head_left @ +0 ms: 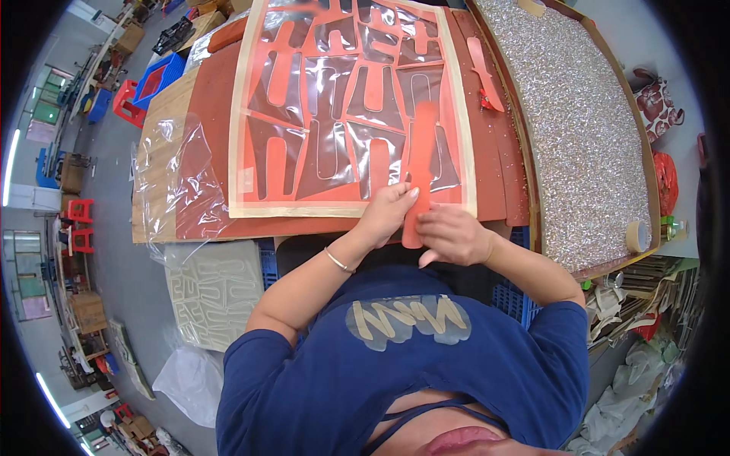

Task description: Applying protective film and tape to pre-cut shoe material pieces on a template.

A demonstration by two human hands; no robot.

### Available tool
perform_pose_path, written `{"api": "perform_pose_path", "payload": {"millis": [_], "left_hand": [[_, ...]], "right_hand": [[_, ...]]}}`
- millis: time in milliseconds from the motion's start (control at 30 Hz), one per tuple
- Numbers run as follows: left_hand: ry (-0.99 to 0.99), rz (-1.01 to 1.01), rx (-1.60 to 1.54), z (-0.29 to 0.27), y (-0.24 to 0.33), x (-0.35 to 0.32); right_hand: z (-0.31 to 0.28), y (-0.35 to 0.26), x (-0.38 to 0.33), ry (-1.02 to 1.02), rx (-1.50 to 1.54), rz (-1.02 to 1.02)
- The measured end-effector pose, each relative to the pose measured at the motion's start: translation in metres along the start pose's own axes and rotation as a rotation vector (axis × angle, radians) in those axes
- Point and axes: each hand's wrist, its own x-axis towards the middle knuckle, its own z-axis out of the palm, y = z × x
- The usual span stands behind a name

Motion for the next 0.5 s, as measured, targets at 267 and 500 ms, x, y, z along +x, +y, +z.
{"api": "perform_pose_path", "payload": {"millis": [267,500], "left_hand": [[0.041,0.13,0.379,0.012,-0.001,0.035],[0.1,0.003,0.604,0.008,0.013,0.061]], "right_hand": [[-0.017,0.134,-0.014,0.528,0.54,1.232],[0.003,0.209,-0.008,0.486,0.943,1.369]]}}
